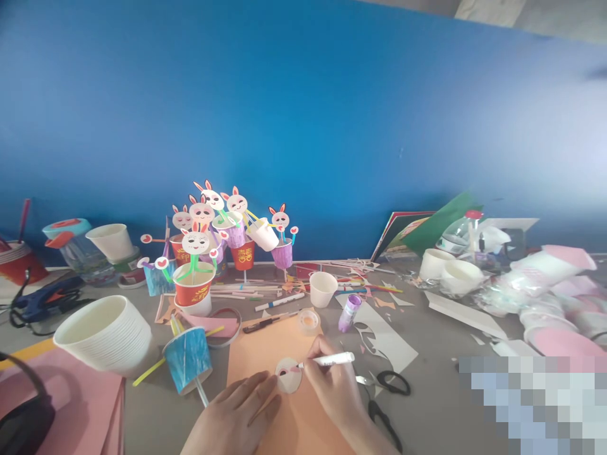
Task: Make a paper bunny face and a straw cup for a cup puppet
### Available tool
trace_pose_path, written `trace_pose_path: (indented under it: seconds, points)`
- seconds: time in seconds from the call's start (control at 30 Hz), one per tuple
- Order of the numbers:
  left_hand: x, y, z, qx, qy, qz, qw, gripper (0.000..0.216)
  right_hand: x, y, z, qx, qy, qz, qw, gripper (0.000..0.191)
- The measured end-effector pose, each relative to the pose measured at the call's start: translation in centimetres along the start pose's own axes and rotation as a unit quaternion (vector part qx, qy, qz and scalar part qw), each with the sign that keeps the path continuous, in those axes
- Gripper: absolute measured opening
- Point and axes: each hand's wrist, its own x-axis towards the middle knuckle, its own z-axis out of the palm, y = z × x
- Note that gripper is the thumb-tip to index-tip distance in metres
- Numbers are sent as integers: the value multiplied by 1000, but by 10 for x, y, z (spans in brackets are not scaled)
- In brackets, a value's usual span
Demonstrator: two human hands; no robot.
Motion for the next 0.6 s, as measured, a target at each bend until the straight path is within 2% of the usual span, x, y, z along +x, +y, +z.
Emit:
trace_pose_path:
  seconds: [0.6]
  points:
    - [-1, 1, -2, 5, -21, -2, 1000, 15, -3, 4, 3, 0, -50, 10, 999, 21]
